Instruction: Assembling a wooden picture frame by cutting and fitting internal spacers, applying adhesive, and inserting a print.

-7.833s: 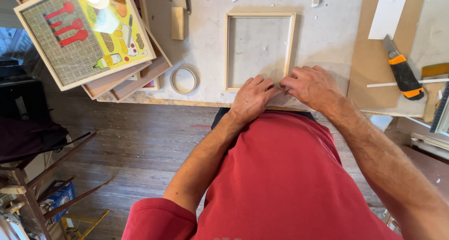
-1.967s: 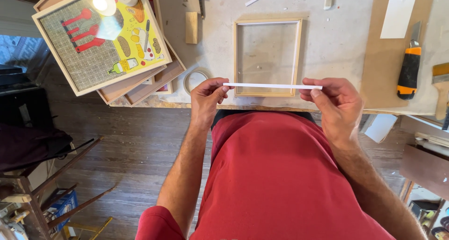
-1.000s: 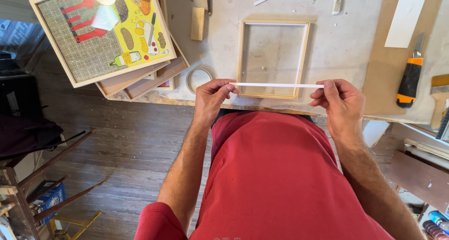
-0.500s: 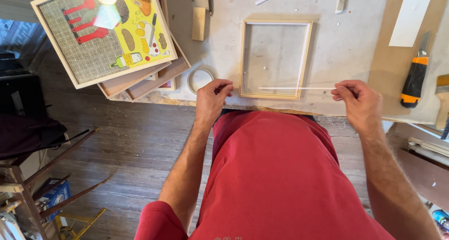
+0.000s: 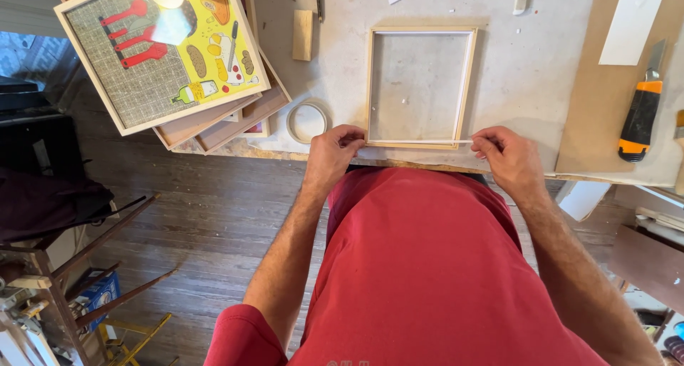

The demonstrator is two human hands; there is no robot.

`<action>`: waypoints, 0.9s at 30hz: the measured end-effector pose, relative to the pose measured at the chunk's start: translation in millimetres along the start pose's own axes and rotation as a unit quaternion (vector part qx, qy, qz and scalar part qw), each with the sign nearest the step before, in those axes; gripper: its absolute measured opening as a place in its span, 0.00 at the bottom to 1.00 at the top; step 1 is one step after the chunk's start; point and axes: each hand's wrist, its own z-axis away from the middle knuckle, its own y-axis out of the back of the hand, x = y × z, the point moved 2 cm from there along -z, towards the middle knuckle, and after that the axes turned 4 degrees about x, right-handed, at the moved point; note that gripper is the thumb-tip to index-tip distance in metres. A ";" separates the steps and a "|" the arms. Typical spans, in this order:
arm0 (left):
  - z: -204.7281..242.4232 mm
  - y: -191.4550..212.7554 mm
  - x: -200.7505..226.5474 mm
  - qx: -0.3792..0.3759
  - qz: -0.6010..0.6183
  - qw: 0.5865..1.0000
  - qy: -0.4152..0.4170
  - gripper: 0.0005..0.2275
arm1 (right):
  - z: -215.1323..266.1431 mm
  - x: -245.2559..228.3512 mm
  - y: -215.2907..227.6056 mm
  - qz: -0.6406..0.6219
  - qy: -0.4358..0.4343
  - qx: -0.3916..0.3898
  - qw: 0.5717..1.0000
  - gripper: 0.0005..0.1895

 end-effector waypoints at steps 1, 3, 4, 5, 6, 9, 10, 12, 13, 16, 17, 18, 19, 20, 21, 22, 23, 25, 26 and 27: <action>-0.5 -2.8 -5.1 -0.001 -0.001 1.000 0.000 0.09 | 0.8 -0.9 0.4 -0.001 -0.001 0.000 1.000 0.05; -2.6 -8.9 -11.9 0.007 -0.032 0.997 -0.074 0.11 | 2.5 -3.4 1.5 0.020 0.018 -0.010 1.000 0.06; -1.7 -6.9 -6.1 0.006 -0.033 0.997 -0.075 0.11 | 2.4 -2.1 2.1 0.019 0.018 -0.009 1.000 0.06; -0.1 -6.4 1.9 -0.013 -0.135 0.980 -0.145 0.10 | 2.3 -1.1 2.3 0.026 0.023 -0.016 0.999 0.07; 2.6 -6.3 9.2 -0.032 -0.234 0.948 -0.213 0.09 | 2.9 0.2 2.4 0.034 0.028 -0.023 0.999 0.08; 4.9 -11.0 1.7 -0.017 -0.390 0.866 -0.313 0.06 | 5.3 -5.2 4.9 0.038 0.032 -0.031 0.998 0.09; 4.4 -9.5 6.3 -0.018 -0.391 0.865 -0.313 0.06 | 5.5 -5.5 5.1 0.037 0.032 -0.031 0.998 0.09; 3.9 -7.5 16.3 -0.023 -0.475 0.806 -0.353 0.05 | 5.6 -5.9 5.1 0.032 0.007 -0.038 0.999 0.09; 1.8 -8.3 17.0 -0.023 -0.475 0.805 -0.354 0.05 | 5.8 -7.8 5.6 0.031 0.008 -0.038 0.999 0.09; -2.1 -10.0 22.6 -0.029 -0.507 0.783 -0.360 0.07 | 5.8 -10.8 7.4 0.029 0.012 -0.044 0.999 0.09; -2.0 -9.5 26.6 -0.038 -0.518 0.777 -0.357 0.07 | 5.0 -9.7 8.1 0.029 0.008 -0.047 0.998 0.09; -2.0 -7.6 30.6 -0.047 -0.529 0.770 -0.353 0.07 | 4.1 -9.0 7.6 0.027 0.003 -0.051 0.998 0.08; -4.2 -9.3 26.1 -0.046 -0.531 0.768 -0.355 0.07 | 2.5 -10.2 7.1 0.025 0.004 -0.049 0.998 0.08; -6.3 -12.6 20.9 -0.056 -0.543 0.764 -0.345 0.08 | 2.1 -10.6 7.5 0.026 0.006 -0.051 0.998 0.09; -8.6 -16.1 15.5 -0.066 -0.555 0.759 -0.335 0.09 | 1.5 -10.6 8.0 0.028 0.008 -0.052 0.998 0.09; -7.9 -19.4 25.0 -0.067 -0.555 0.758 -0.337 0.09 | 0.6 -9.0 8.5 0.027 0.006 -0.049 0.998 0.09; -7.2 -22.6 34.8 -0.071 -0.537 0.767 -0.344 0.09 | -0.5 -7.6 8.6 0.041 0.015 -0.056 0.997 0.11; -7.0 -36.3 46.6 -0.075 -0.519 0.775 -0.352 0.10 | -1.5 -9.4 10.4 0.054 0.023 -0.060 0.996 0.12; -5.5 -46.6 49.4 -0.067 -0.480 0.786 -0.384 0.10 | -0.6 -12.4 11.7 0.066 0.024 -0.065 0.995 0.14; -4.1 -56.4 52.0 -0.060 -0.440 0.795 -0.414 0.11 | 0.2 -15.5 12.6 0.079 0.026 -0.070 0.994 0.15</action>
